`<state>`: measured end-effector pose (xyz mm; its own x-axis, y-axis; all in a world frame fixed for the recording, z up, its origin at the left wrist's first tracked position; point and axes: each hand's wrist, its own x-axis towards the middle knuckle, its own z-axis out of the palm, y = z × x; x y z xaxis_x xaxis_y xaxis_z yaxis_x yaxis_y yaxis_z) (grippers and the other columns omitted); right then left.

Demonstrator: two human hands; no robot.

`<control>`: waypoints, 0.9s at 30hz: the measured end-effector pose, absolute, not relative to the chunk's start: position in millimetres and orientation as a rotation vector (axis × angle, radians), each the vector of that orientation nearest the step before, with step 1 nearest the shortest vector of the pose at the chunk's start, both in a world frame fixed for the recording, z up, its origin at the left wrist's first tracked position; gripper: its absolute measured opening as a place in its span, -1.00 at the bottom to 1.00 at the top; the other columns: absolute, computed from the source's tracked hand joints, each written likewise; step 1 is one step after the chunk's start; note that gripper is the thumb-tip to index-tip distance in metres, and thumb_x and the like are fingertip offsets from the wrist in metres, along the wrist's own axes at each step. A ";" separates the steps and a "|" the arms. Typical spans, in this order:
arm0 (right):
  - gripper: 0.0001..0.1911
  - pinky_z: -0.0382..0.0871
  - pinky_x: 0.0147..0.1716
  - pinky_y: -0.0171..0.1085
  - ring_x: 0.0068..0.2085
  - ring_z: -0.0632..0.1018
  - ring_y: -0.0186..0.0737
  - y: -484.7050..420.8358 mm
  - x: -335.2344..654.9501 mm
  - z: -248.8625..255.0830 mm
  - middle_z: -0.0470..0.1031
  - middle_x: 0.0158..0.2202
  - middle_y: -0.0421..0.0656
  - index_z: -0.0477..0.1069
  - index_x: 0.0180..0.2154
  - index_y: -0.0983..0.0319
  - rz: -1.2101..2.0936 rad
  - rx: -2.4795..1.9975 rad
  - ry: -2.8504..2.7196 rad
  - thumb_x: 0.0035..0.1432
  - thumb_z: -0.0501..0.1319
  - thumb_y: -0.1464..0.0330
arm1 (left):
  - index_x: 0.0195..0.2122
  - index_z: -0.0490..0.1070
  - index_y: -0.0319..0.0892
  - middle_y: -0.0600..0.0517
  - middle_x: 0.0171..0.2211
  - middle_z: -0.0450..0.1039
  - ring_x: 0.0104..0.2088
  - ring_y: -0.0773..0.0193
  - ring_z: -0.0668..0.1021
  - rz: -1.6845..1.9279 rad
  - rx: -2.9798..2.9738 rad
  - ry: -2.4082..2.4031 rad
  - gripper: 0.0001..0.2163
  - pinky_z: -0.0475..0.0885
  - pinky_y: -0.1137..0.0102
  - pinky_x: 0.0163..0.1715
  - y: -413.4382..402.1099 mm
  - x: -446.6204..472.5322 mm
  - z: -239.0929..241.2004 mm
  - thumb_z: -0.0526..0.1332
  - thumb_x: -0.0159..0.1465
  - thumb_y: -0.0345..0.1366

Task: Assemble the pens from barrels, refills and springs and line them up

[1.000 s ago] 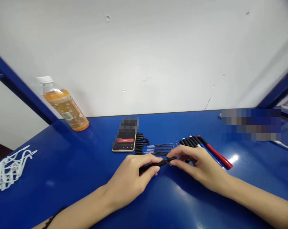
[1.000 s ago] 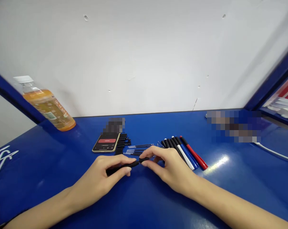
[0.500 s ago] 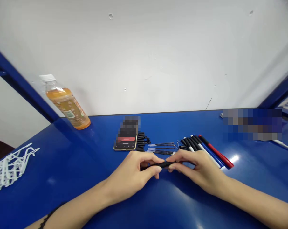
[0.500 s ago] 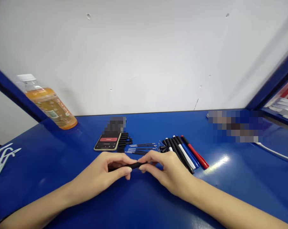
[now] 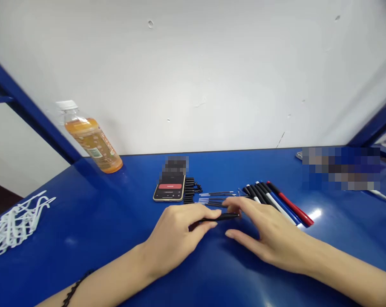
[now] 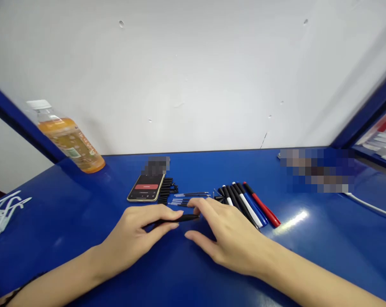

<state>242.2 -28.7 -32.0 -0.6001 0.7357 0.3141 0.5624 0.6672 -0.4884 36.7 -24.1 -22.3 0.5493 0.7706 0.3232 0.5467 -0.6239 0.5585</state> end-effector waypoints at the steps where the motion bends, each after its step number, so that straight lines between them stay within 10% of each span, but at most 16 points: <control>1: -0.79 0.32 -0.29 -0.27 -0.26 0.46 -0.21 -26.8 243.8 -32.5 0.43 -0.24 -0.06 0.22 -0.13 0.26 0.380 -0.966 -2.414 0.17 0.05 0.36 | -0.26 0.42 -0.14 0.11 -0.33 0.52 -0.33 0.36 0.53 0.755 2.338 1.138 -0.88 0.39 0.53 -0.27 -24.1 37.4 -21.9 0.15 0.19 -0.34; 9: -0.60 0.15 -0.62 -0.38 -0.64 0.28 -0.39 -34.2 232.9 -32.1 0.24 -0.67 -0.27 0.14 -0.59 0.21 0.591 -1.030 -2.386 0.28 -0.17 0.33 | -0.26 0.42 -0.20 -0.02 -0.32 0.52 -0.36 0.29 0.53 0.857 2.774 0.860 -0.81 0.37 0.47 -0.33 -32.0 34.6 -21.4 0.03 0.24 -0.44; 15: -0.83 0.23 -0.47 -0.32 -0.43 0.38 -0.27 -22.9 251.1 -27.7 0.40 -0.45 -0.14 0.31 -0.27 0.23 0.139 -0.772 -2.469 0.23 -0.03 0.38 | -0.26 0.40 -0.14 0.10 -0.45 0.47 -0.52 0.42 0.42 0.543 2.127 1.039 -0.80 0.30 0.55 -0.50 -23.1 29.0 4.6 0.15 0.17 -0.17; 21: -0.88 0.26 -0.39 -0.28 -0.38 0.37 -0.23 -10.8 267.2 -25.5 0.40 -0.39 -0.10 0.27 -0.21 0.22 -0.228 -0.615 -2.414 0.18 0.05 0.45 | -0.38 0.43 -0.26 0.23 -0.77 0.00 -0.77 0.55 -0.02 0.173 1.127 0.895 -0.65 -0.12 0.58 -0.78 -15.6 26.9 15.1 0.01 0.23 -0.08; 27: -0.81 0.15 -0.56 -0.32 -0.52 0.26 -0.28 -18.7 257.8 -24.0 0.27 -0.55 -0.18 0.28 -0.40 0.23 -0.079 -0.687 -2.456 0.21 -0.04 0.43 | -0.33 0.46 -0.23 0.14 -0.65 0.20 -0.65 0.50 0.23 0.489 1.380 1.113 -0.82 0.10 0.60 -0.69 -20.7 33.4 -0.1 0.17 0.15 -0.25</control>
